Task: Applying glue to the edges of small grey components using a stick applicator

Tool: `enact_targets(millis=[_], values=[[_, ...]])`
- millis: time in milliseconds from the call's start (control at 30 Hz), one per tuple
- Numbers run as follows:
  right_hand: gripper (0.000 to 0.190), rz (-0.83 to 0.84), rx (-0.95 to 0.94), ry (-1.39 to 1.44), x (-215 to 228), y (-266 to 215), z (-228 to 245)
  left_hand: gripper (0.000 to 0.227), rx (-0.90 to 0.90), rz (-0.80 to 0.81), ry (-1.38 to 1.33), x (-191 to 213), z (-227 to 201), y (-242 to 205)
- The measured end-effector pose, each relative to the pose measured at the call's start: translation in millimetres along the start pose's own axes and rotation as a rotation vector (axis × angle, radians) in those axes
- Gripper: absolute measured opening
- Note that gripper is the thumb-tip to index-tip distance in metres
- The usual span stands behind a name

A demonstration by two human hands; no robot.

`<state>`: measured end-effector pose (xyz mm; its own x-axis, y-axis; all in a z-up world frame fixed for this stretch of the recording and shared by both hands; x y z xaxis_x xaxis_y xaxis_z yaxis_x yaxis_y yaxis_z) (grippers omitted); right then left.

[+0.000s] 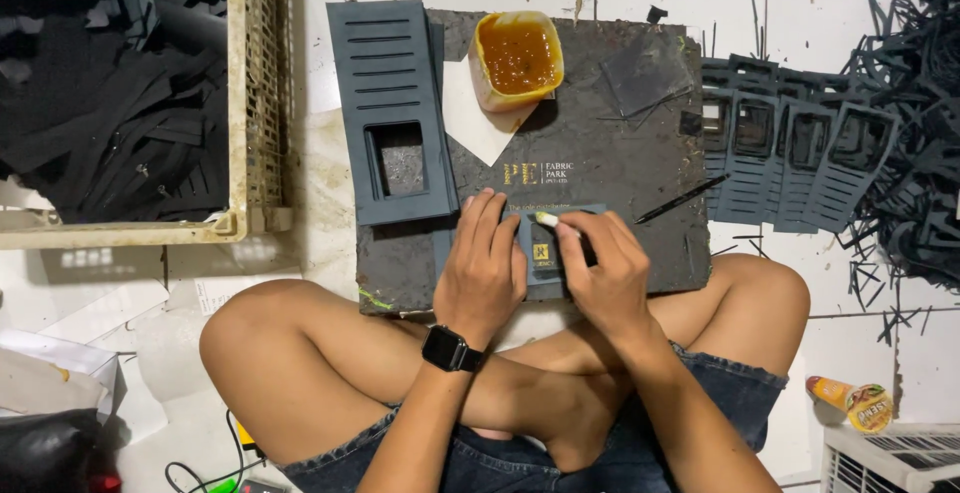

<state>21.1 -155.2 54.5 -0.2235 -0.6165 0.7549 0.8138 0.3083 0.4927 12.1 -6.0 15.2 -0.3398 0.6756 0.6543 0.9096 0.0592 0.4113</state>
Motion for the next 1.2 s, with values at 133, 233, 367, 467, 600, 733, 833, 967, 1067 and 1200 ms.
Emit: enact_targets(millis=[133, 233, 367, 467, 600, 733, 833, 967, 1067, 1200], values=[[0.007, 0.010, -0.005, -0.104, 13, -20, -23, 0.020, 0.004, 0.004, 0.013, 0, 0, 0], [0.009, 0.000, -0.016, -0.176, 24, -24, -29, 0.020, 0.003, 0.005, 0.010, 0, -1, 0], [0.008, -0.035, 0.007, -0.191, 7, -38, -39, 0.020, 0.008, 0.014, 0.025, 0, -1, -1], [0.009, -0.038, 0.029, -0.125, -3, -29, -23, 0.019, 0.005, 0.024, 0.036, 0, -1, 0], [0.009, -0.027, 0.051, -0.104, 2, -8, 2, 0.019, 0.003, 0.025, 0.041, 0, -1, 0], [0.007, -0.025, 0.035, -0.199, 18, -25, -26, 0.019, 0.010, 0.030, 0.036, -1, 0, -1], [0.005, -0.031, 0.008, -0.249, 28, -24, -28, 0.021, 0.011, 0.029, 0.032, -1, -1, -1], [0.005, -0.051, 0.007, -0.197, 20, -20, -21, 0.018, 0.000, 0.022, 0.030, 0, -1, 0], [0.006, -0.042, 0.021, -0.131, 6, -15, -12, 0.013, -0.002, 0.018, 0.002, 1, 1, -1], [0.008, -0.038, 0.026, -0.045, -6, -3, 4, 0.007, 0.004, 0.008, -0.027, 2, -1, 0]])
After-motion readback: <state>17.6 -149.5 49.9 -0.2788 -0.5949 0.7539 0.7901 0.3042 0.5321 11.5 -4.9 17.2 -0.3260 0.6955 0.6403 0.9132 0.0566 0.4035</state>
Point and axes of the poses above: each hand's wrist, its own y-axis towards the middle knuckle, its own x-axis out of the back of the hand, z = x × y, the point moved 1 cm from there along y, towards the middle knuckle, and after that the axes turned 10 degrees about x, right-handed, at the moved point
